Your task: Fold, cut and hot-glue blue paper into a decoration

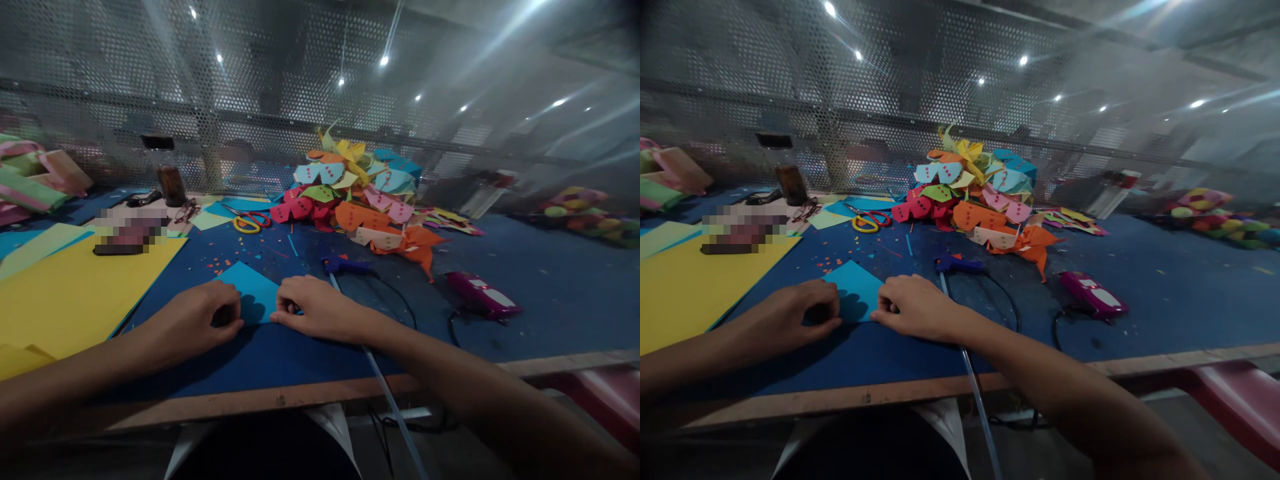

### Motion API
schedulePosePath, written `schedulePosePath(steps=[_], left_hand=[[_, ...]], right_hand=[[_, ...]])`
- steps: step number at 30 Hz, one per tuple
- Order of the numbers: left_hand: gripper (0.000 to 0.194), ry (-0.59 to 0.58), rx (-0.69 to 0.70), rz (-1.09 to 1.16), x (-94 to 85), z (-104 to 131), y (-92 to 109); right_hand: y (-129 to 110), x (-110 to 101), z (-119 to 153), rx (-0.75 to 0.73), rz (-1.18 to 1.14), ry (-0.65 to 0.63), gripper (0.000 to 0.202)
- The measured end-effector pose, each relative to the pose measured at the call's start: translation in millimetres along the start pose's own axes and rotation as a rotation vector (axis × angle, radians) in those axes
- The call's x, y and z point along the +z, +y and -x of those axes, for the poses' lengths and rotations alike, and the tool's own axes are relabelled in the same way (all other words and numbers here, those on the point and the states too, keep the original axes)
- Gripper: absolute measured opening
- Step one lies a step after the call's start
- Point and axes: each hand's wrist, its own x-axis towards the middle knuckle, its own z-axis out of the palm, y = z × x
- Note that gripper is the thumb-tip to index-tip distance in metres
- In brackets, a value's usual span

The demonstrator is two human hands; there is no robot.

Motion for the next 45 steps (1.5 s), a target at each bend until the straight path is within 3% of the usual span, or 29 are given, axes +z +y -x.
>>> schedulePosePath(steps=[19,23,30,45], left_hand=[[0.012,0.022,0.006,0.073,0.5,0,1],[0.012,0.022,0.115,0.123,0.2,2,0],[0.036,0.031,0.365,0.062,6.1,3,-11],[0.038,0.015,0.372,-0.011,4.1,3,-9]], right_hand=[[2,2,-1,0.024,-0.025,0.009,0.02],[0,0,-1,0.025,-0.023,-0.003,0.02],[0,0,-1,0.037,-0.019,-0.008,0.021],[-1,-10,1,0.054,0.008,-0.058,0.024]])
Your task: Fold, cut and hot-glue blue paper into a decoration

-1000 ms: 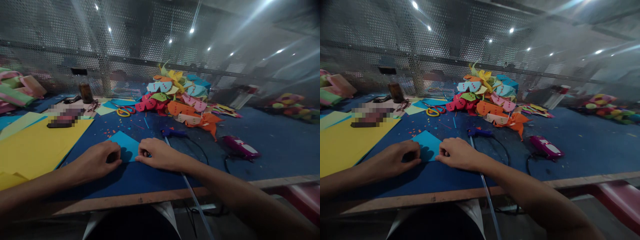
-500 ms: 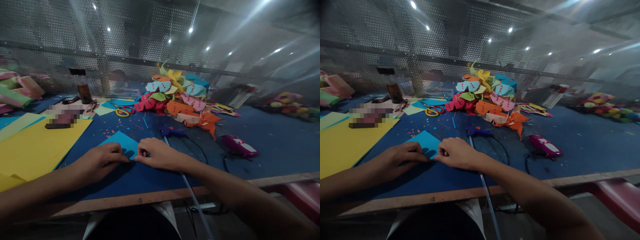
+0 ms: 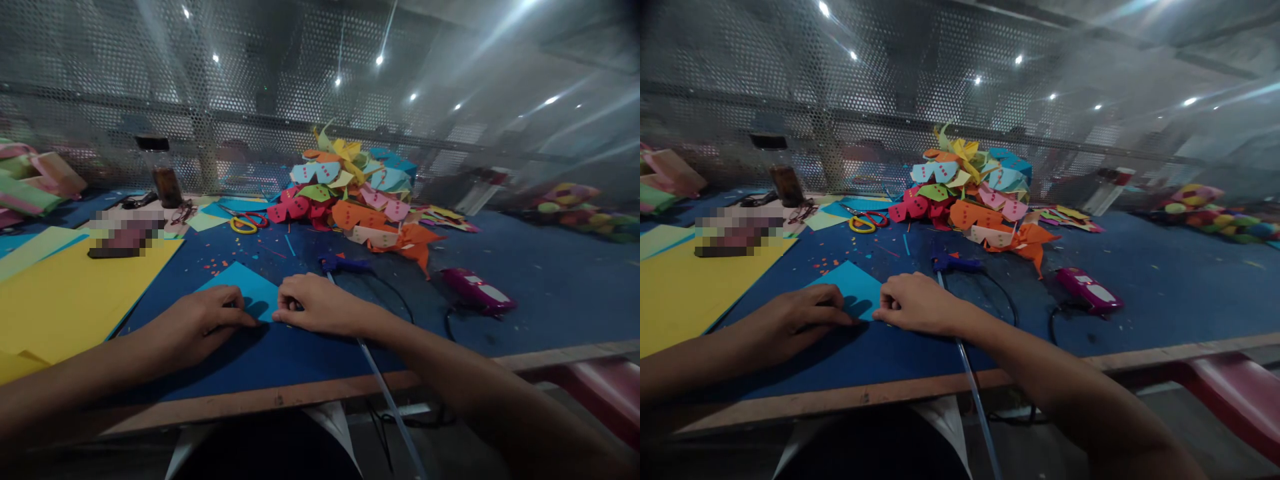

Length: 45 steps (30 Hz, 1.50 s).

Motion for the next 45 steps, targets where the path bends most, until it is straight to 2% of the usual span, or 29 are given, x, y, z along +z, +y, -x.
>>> schedulePosePath(steps=[45], left_hand=[[0.041,0.016,0.038,0.011,2.3,2,-5]], right_hand=[[7,-12,8,-0.015,0.064,-0.055,0.019]])
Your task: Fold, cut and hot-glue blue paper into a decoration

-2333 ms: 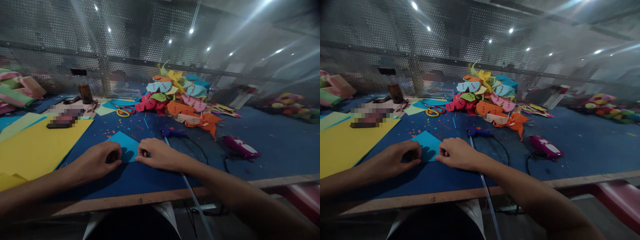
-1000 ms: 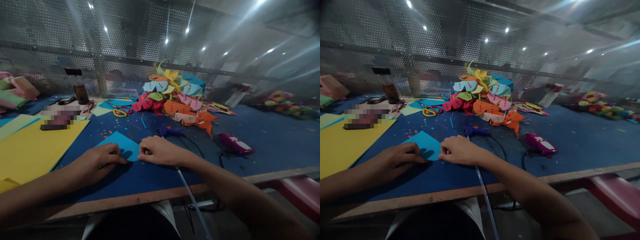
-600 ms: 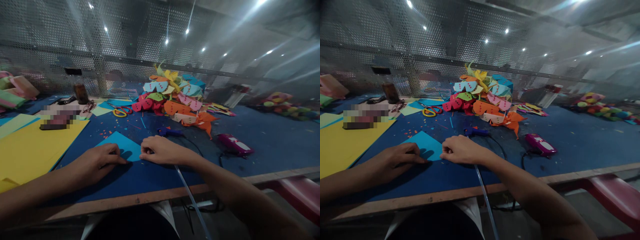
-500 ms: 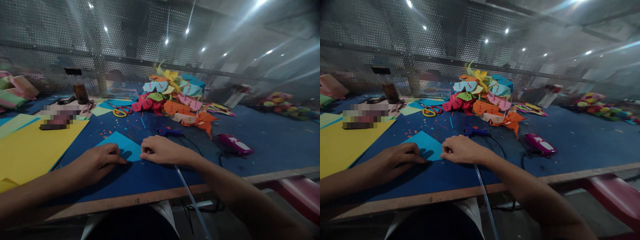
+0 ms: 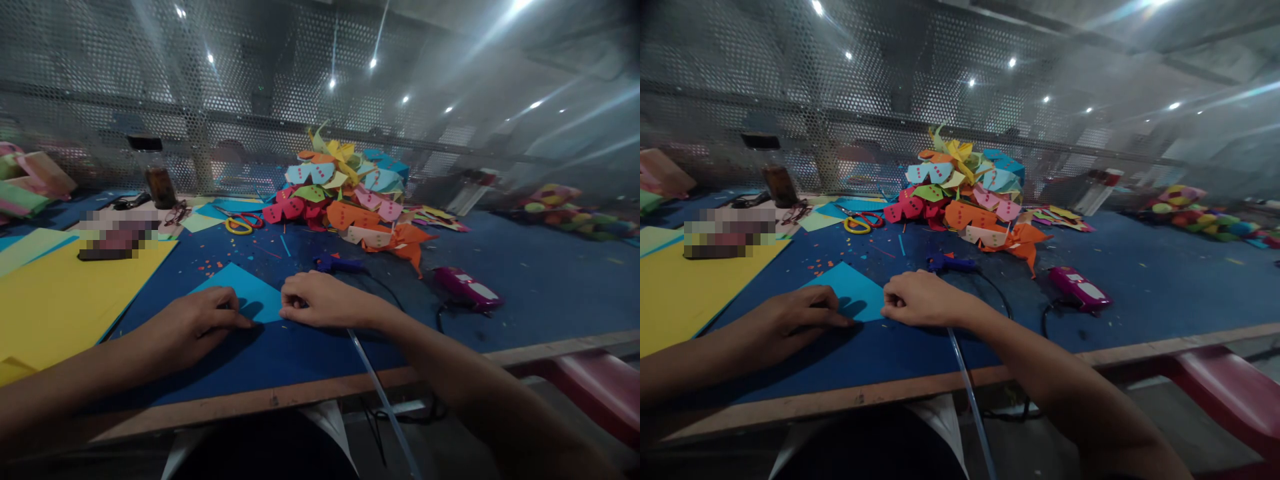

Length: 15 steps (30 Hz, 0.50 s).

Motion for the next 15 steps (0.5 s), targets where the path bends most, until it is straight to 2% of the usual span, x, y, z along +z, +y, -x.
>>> schedulePosePath(steps=[15], left_hand=[[0.044,0.02,0.026,-0.011,0.7,-0.3,-0.4]], right_hand=[[-1.1,-3.6,2.3,0.028,0.034,-0.027,0.018]])
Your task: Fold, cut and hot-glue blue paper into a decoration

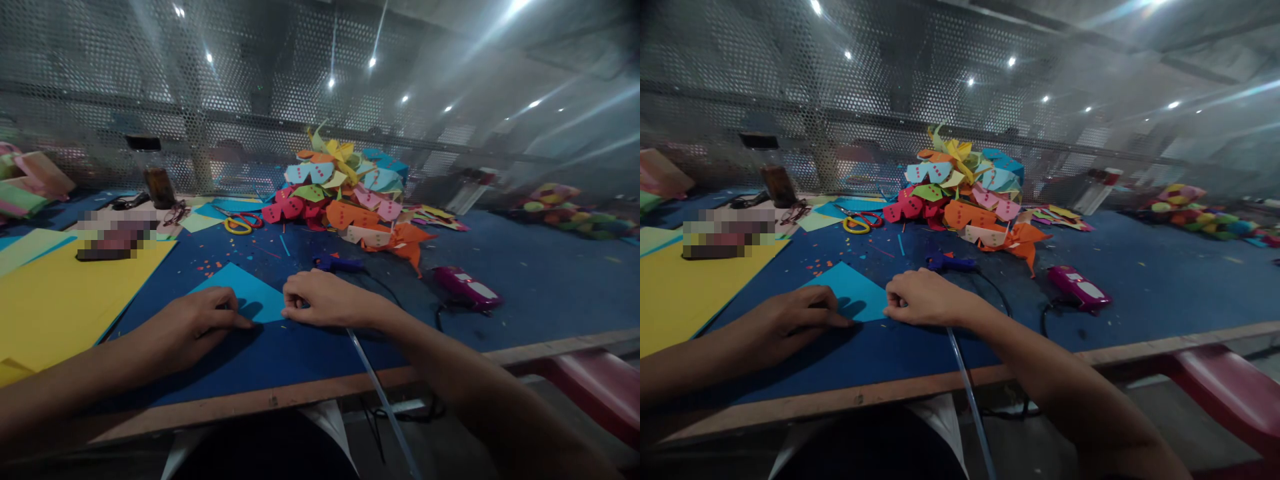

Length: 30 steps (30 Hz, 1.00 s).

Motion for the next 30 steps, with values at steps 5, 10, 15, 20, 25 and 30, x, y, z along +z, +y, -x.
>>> schedulePosePath(steps=[5,10,15,20,25,30], left_hand=[[0.044,-0.001,-0.001,0.0,0.2,0,-1],[0.043,0.002,-0.005,-0.007,-0.1,0,0],[0.045,0.002,-0.009,0.003,2.1,2,-2],[0.044,0.015,-0.003,0.009,2.6,2,-1],[0.044,0.03,0.018,0.009,1.3,1,-1],[0.045,0.028,0.023,0.006,0.8,0,-1]], right_hand=[[2,-1,1,-0.001,0.016,-0.01,0.019],[4,-3,3,0.003,0.018,-0.04,0.022],[7,-4,7,0.007,0.024,-0.039,0.021],[14,-6,11,0.019,0.006,-0.045,0.018],[19,-8,14,0.025,0.007,-0.064,0.018],[23,-7,17,0.015,-0.019,-0.068,0.01]])
